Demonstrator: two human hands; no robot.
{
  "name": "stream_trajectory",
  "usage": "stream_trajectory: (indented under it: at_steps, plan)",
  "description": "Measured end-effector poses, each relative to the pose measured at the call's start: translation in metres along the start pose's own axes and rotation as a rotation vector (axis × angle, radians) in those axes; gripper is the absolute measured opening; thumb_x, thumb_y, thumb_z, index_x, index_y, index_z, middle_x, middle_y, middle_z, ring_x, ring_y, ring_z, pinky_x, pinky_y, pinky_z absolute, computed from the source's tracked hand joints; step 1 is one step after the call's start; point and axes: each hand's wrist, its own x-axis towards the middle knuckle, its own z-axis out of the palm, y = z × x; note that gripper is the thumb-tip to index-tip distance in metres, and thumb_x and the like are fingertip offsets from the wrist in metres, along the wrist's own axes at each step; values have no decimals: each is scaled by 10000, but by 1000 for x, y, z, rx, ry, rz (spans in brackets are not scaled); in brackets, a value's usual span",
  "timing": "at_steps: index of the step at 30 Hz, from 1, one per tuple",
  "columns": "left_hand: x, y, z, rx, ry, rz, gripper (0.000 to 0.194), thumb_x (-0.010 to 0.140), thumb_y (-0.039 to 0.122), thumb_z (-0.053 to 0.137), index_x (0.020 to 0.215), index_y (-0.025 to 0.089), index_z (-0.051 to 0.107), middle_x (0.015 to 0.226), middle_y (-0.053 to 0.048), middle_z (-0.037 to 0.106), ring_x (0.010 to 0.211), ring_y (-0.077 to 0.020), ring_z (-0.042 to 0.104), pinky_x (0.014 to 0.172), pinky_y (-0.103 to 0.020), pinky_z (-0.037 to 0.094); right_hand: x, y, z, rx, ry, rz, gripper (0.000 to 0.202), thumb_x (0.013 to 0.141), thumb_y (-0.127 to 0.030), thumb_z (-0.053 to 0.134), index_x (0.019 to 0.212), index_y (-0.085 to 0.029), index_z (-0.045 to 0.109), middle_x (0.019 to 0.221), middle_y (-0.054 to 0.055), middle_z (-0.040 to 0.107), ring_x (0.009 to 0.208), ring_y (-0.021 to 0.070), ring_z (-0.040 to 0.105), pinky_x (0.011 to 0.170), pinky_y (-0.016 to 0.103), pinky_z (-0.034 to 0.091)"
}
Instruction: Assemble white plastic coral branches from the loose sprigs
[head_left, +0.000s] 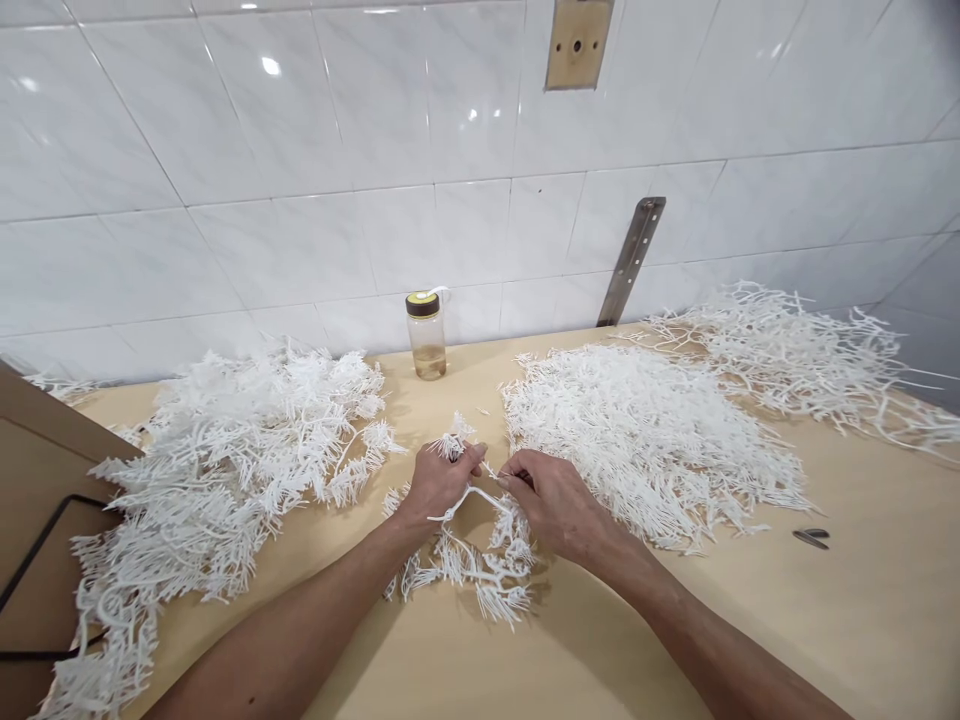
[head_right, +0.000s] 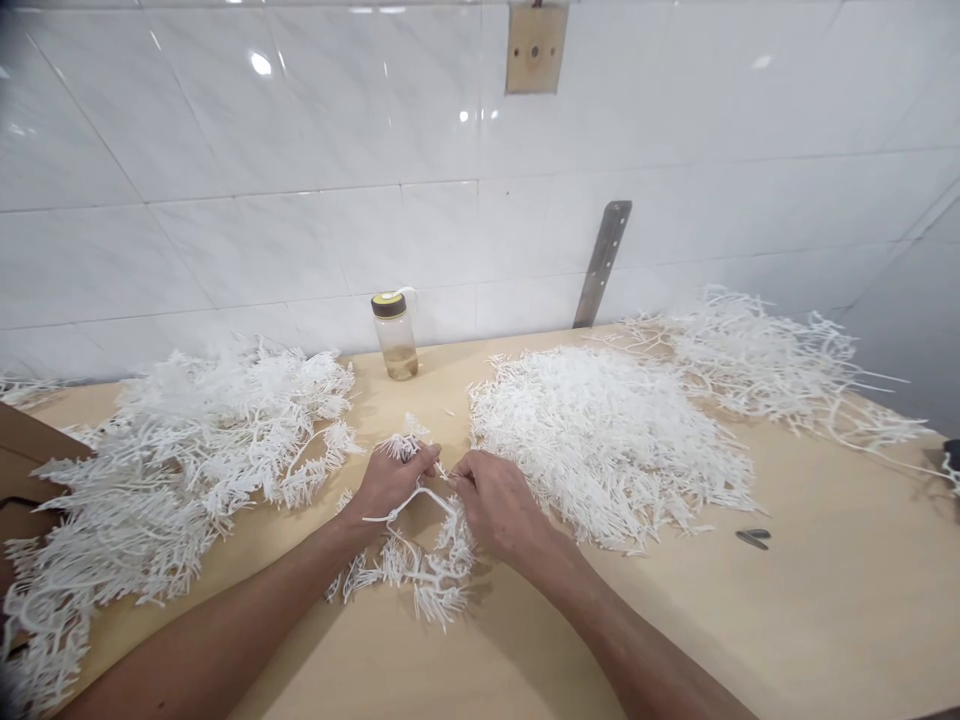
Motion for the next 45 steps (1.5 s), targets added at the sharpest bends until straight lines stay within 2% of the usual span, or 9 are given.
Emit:
stream_trajectory:
  at_steps: [7,11,14,18,20,22,27,36,45]
  plan:
    - [2,-2,3,0,22,3,328,758,416,666,543,168,666,562,-28,660,582,-166,608,618,-276,445,-2,-2,-3,-9,-42,-25,222,929,-232,462,744,-192,579,685,9,609,609,152,511,579,283,363]
    - [14,-3,-10,-34,179,-71,319,730,370,693,491,172,618,520,-16,623,525,-145,562,577,-268,424,-5,-8,-7,65,-109,-66,237,937,-272,473,755,-198,606,701,9,626,623,154,535,575,279,384]
    - [21,-3,-24,-61,202,-66,359,761,403,668,494,171,606,490,1,571,504,-125,519,548,-253,394,1,-2,-9,126,8,-57,202,919,-317,526,791,-207,637,741,9,663,661,163,575,609,284,418]
    - [19,-2,-38,-141,-189,-58,405,746,500,707,553,150,642,459,22,496,436,-84,398,445,-231,268,16,16,-5,62,261,-21,158,892,-325,571,826,-207,654,769,19,684,667,175,590,636,297,437]
    - [18,-2,-44,-163,-450,-148,410,701,521,755,597,133,676,484,8,533,402,-64,339,408,-236,194,19,23,2,-12,267,-80,133,894,-278,564,832,-202,654,799,28,690,690,178,602,667,302,445]
    - [17,-2,-47,-193,-547,-179,417,680,527,778,630,122,692,541,-15,591,404,-54,334,401,-233,171,19,26,11,-91,213,-153,141,906,-228,539,830,-197,654,835,41,686,732,184,612,695,307,447]
    - [18,-1,-50,-231,-570,-190,421,655,524,799,609,123,681,554,-25,613,398,-45,337,384,-220,162,9,22,19,-136,43,-228,203,937,-171,484,831,-181,657,854,51,655,762,174,605,702,300,440]
    - [20,-4,-50,-247,-581,-196,397,671,500,796,626,124,675,602,-44,650,402,-48,357,393,-220,182,2,19,-16,-149,-255,-282,183,913,-169,541,779,-193,663,855,41,645,758,168,583,707,298,427]
    - [21,-4,-47,-184,-551,-181,411,683,511,780,608,120,678,522,-11,543,441,-74,368,434,-237,196,2,21,-5,-288,-90,-285,204,938,-128,486,785,-177,612,787,32,611,705,145,549,667,268,400]
